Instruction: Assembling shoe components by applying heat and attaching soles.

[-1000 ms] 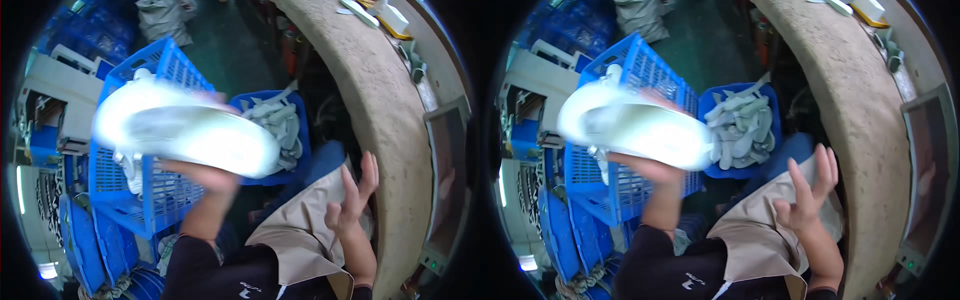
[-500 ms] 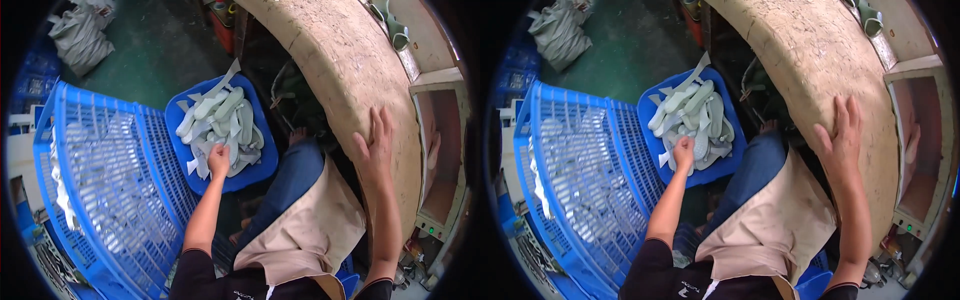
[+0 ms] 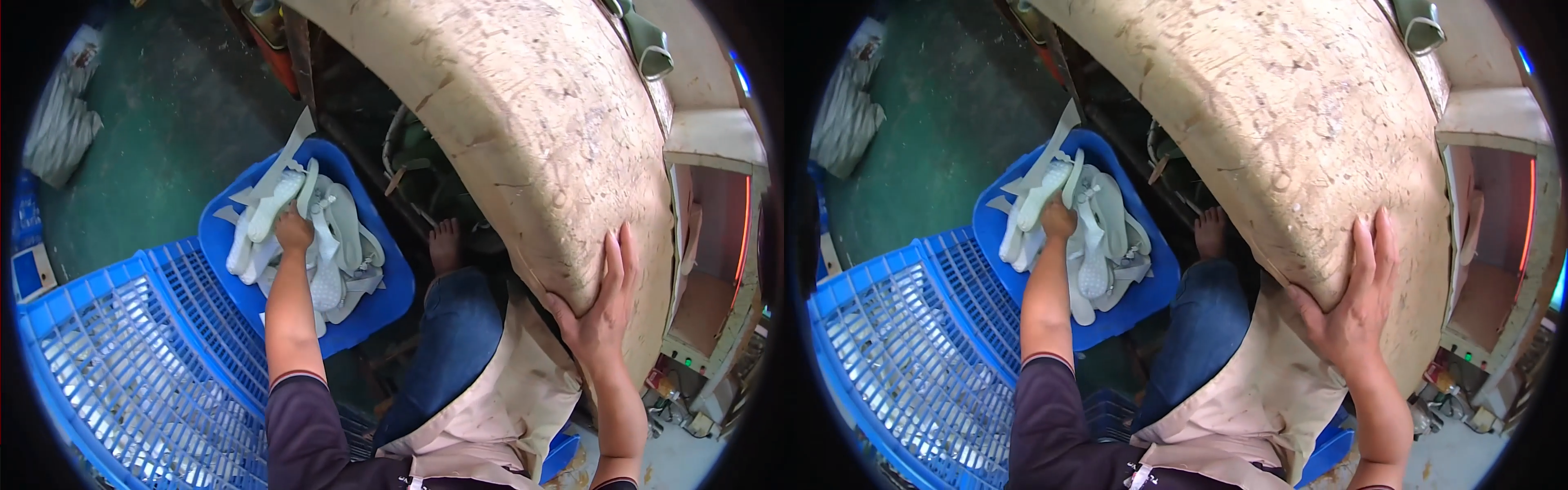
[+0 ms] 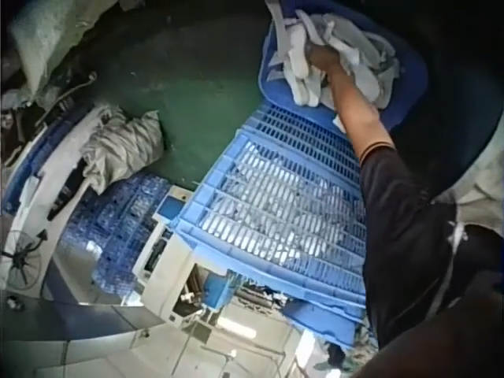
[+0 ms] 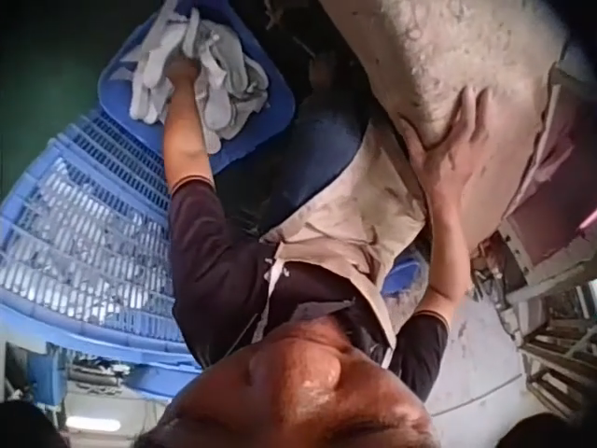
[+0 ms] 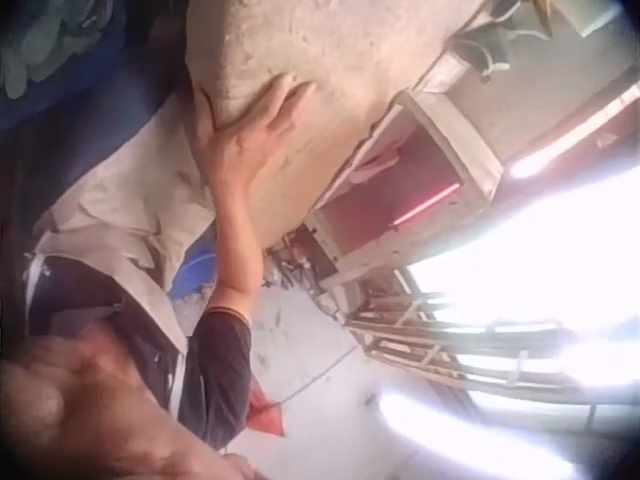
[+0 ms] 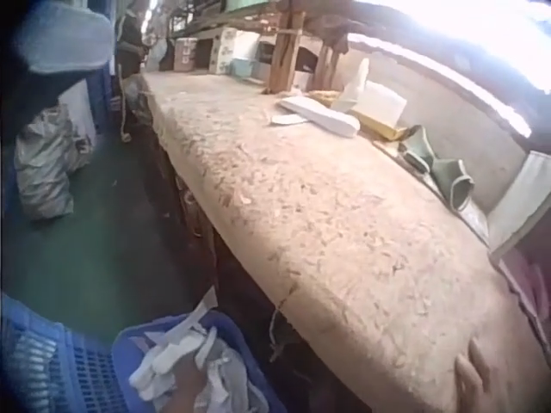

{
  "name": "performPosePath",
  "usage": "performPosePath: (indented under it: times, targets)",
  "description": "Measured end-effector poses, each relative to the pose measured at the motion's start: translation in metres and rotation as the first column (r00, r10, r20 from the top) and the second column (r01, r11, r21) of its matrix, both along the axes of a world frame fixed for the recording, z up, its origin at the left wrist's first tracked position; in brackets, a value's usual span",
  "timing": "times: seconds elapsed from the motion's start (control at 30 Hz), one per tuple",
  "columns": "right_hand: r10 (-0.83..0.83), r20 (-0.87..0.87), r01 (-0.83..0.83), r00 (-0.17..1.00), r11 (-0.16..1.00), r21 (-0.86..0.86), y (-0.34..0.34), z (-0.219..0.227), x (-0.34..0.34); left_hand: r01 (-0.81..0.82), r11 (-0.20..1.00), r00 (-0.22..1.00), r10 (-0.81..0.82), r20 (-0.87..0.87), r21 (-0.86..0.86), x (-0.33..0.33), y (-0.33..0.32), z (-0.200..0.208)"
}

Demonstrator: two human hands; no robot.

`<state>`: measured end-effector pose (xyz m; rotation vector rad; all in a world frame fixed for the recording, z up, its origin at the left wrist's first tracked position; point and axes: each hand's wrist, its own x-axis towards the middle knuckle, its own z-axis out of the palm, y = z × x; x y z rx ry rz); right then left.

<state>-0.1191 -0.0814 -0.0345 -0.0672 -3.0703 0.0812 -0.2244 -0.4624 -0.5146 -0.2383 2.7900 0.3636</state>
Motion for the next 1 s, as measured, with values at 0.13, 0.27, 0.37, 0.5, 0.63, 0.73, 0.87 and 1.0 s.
performPosePath:
  times: [0.13, 0.27, 0.37, 0.5, 0.63, 0.73, 0.87, 1.0]
  targets:
    - [0.008, -0.053, -0.009, 0.999, 1.000, -0.017, 0.005, 0.008, 0.002, -0.104, 0.961, 0.994, 0.095, 0.048, 0.256, 0.025, -0.002, 0.120]
    - [0.316, -0.274, -0.350, 0.908, 0.933, -0.081, 0.005, -0.003, 0.021, 0.139, 0.874, 0.990, -0.108, -0.092, 0.465, 0.074, -0.026, 0.299]
    - [0.575, -0.281, -0.640, 0.769, 0.697, -0.324, -0.076, 0.016, 0.020, 0.443, 0.733, 0.893, -0.408, -0.189, 0.516, 0.102, -0.027, 0.421]
    - [0.729, -0.023, -0.624, 0.684, 0.568, -0.537, -0.131, 0.024, 0.036, 0.422, 0.649, 0.906, -0.324, -0.271, 0.633, 0.140, -0.019, 0.505]
    - [0.495, -0.209, -0.485, 0.843, 0.533, -0.694, -0.108, 0.002, 0.051, 0.376, 0.703, 0.705, 0.206, -0.679, 0.603, 0.184, -0.017, 0.500]
    - [0.133, 0.302, 0.279, 0.944, 0.167, -0.946, -0.088, 0.028, 0.066, 0.019, -0.346, 0.929, -0.340, -0.144, 0.938, 0.243, 0.006, 0.485]
    - [0.210, 0.398, 0.446, 0.893, -0.298, -0.844, -0.090, 0.045, 0.091, -0.464, -0.434, 0.851, -0.460, 0.253, 0.772, 0.309, 0.095, 0.418]
    - [0.286, 0.394, 0.461, 0.873, -0.226, -0.858, -0.085, 0.044, 0.133, -0.361, -0.671, 0.932, -0.292, 0.216, 0.648, 0.288, 0.133, 0.417]
